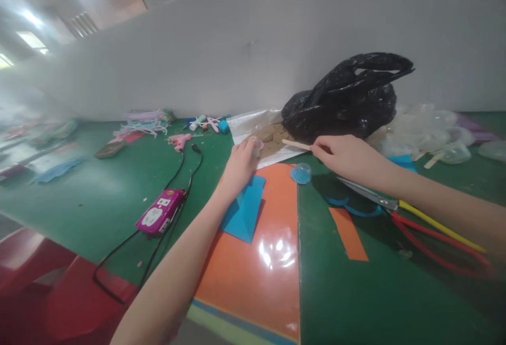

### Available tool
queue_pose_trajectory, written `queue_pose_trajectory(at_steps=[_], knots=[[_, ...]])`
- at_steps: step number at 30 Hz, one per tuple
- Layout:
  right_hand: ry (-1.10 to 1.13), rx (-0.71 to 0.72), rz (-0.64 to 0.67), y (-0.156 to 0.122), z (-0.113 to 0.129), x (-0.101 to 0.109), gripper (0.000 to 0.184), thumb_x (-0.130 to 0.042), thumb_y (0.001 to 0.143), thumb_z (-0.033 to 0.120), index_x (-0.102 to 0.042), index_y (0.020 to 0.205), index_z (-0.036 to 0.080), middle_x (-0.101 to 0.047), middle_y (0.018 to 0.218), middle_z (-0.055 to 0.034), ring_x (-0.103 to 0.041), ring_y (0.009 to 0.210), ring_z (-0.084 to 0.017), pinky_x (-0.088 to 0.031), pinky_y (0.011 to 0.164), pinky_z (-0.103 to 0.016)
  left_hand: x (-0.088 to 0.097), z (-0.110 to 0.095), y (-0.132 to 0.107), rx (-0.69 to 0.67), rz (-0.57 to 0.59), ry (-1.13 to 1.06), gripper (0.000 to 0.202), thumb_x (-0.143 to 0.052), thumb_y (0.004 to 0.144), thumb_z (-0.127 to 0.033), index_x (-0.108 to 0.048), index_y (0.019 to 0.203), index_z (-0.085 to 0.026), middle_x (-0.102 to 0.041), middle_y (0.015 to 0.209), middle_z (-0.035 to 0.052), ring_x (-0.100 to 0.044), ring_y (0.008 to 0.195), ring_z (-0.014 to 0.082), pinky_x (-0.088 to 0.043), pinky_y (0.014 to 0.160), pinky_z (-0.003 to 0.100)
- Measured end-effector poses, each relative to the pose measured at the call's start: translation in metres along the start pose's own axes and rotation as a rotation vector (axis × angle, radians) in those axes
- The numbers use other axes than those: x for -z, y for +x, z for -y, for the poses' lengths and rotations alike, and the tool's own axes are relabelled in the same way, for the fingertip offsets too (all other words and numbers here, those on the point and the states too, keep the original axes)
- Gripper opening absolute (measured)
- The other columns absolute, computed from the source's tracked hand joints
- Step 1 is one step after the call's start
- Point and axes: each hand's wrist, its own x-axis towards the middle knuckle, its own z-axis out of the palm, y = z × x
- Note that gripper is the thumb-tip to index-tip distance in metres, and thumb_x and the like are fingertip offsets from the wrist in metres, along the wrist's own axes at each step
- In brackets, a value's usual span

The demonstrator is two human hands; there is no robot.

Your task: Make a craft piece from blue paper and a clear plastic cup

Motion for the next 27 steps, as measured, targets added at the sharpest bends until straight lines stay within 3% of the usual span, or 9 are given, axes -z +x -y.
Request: queue_pose_trajectory(at_steps=[8,13,20,23,27], knots=[[0.047,0.067,-0.014,-0.011,-0.01,-0.005,0.03,-0.043,0.101,0.033,-0.067,0.085,0.023,-0.077,0.085,-0.0051,-0.067,0.075,-0.023,-0.04,0.065,-0.031,-0.004,-0.003,0.004,-0.103,0.067,0.049,0.04,-0.047,0.093,-0.003,-0.058,0.128,-0.018,-0.063,0.145,0.0144,-0.054,0.137,0.0288,-0.038,0.117,0.044],[0.045,0.095,-0.048,-0.021,-0.026,-0.002,0.033,-0.043,0.101,0.037,-0.069,0.084,0.024,-0.075,0.079,-0.0028,-0.066,0.072,-0.022,-0.039,0.062,-0.031,-0.007,0.003,0.005,-0.071,0.049,0.042,0.043,-0.052,0.09,-0.004,-0.058,0.13,-0.019,-0.065,0.142,0.0131,-0.056,0.135,0.03,-0.041,0.116,0.044],[0.093,-0.121,0.01,-0.069,-0.05,0.018,0.032,-0.044,0.101,0.042,-0.067,0.087,0.025,-0.07,0.071,-0.002,-0.06,0.061,-0.02,-0.038,0.06,-0.032,0.006,0.008,0.007,0.154,-0.077,-0.088,0.042,-0.065,0.091,-0.026,-0.056,0.132,-0.017,-0.068,0.132,0.0168,-0.063,0.125,0.0336,-0.048,0.108,0.048],[0.142,-0.2,0.021,-0.1,-0.069,0.012,0.033,-0.042,0.1,0.046,-0.067,0.09,0.026,-0.071,0.074,-0.0022,-0.064,0.067,-0.023,-0.042,0.063,-0.032,0.015,0.007,0.01,0.198,-0.143,-0.163,0.048,-0.069,0.09,-0.032,-0.055,0.133,-0.016,-0.068,0.133,0.0172,-0.065,0.121,0.0312,-0.05,0.106,0.046],[0.123,-0.366,0.004,-0.14,-0.102,-0.002,0.043,-0.037,0.096,0.058,-0.07,0.093,0.031,-0.063,0.056,0.0007,-0.061,0.051,-0.025,-0.043,0.053,-0.033,0.03,0.004,0.014,0.203,-0.221,-0.222,0.045,-0.069,0.09,-0.04,-0.057,0.128,-0.019,-0.069,0.129,0.0133,-0.067,0.114,0.0278,-0.052,0.102,0.044]])
